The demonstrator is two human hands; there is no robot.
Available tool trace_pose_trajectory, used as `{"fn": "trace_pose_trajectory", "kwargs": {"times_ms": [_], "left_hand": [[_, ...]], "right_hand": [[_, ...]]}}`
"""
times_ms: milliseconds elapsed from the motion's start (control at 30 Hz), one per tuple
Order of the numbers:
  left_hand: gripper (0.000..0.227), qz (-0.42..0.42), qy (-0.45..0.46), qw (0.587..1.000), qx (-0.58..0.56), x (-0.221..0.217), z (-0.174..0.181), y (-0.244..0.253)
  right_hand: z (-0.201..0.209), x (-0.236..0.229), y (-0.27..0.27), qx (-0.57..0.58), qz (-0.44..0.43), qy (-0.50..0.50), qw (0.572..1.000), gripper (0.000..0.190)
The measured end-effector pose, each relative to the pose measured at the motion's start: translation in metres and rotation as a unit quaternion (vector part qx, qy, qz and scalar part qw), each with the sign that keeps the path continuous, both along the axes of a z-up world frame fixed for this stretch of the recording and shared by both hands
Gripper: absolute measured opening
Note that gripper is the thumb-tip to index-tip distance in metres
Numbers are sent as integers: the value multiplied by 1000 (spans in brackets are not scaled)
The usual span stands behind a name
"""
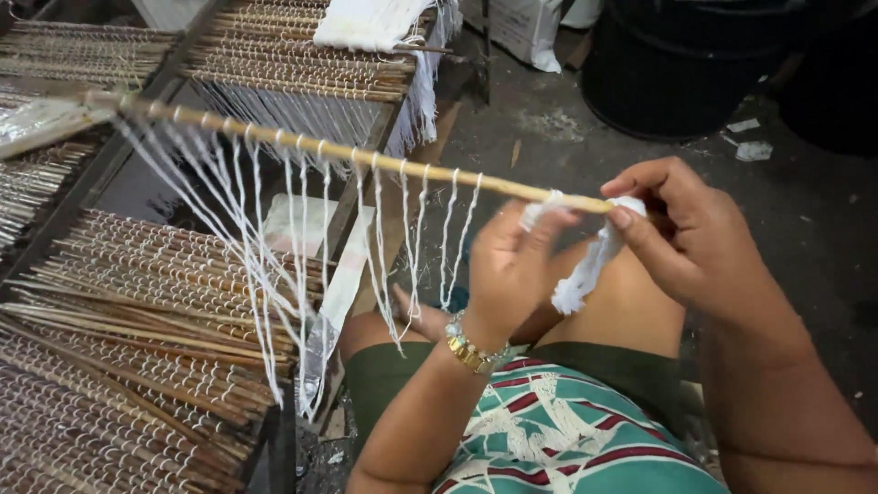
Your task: Wrapping and looping white candle wicks onto a wooden stick for preparation.
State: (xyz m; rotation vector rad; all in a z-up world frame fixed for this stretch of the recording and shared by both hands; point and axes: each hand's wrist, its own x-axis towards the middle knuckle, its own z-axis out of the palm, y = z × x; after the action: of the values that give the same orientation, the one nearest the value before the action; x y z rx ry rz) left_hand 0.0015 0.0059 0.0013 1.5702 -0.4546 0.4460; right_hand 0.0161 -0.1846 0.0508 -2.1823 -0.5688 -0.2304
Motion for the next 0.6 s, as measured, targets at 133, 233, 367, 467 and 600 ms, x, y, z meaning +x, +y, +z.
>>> {"fn": "trace_pose_trajectory", "kwargs": {"times_ms": [133, 233, 367, 467, 600], "left_hand": [[24, -53, 114, 981, -146, -1, -1, -6], [34, -34, 126, 991, -36, -5, 5, -10], [44, -29, 78, 996, 20, -10, 15, -12], [45, 15, 25, 994, 106, -8, 9, -14], [26, 17, 31, 997, 71, -2, -1, -14]], "right_hand": [[1, 2, 1, 7, -10, -17, 1000, 19], [0, 1, 1, 15, -15, -6, 1000, 24], [-3, 4, 1, 10, -20, -16, 1000, 29], [-3, 2, 2, 10, -23, -3, 1000, 28], [-5, 2, 4, 21, -24, -6, 999, 27]]}}
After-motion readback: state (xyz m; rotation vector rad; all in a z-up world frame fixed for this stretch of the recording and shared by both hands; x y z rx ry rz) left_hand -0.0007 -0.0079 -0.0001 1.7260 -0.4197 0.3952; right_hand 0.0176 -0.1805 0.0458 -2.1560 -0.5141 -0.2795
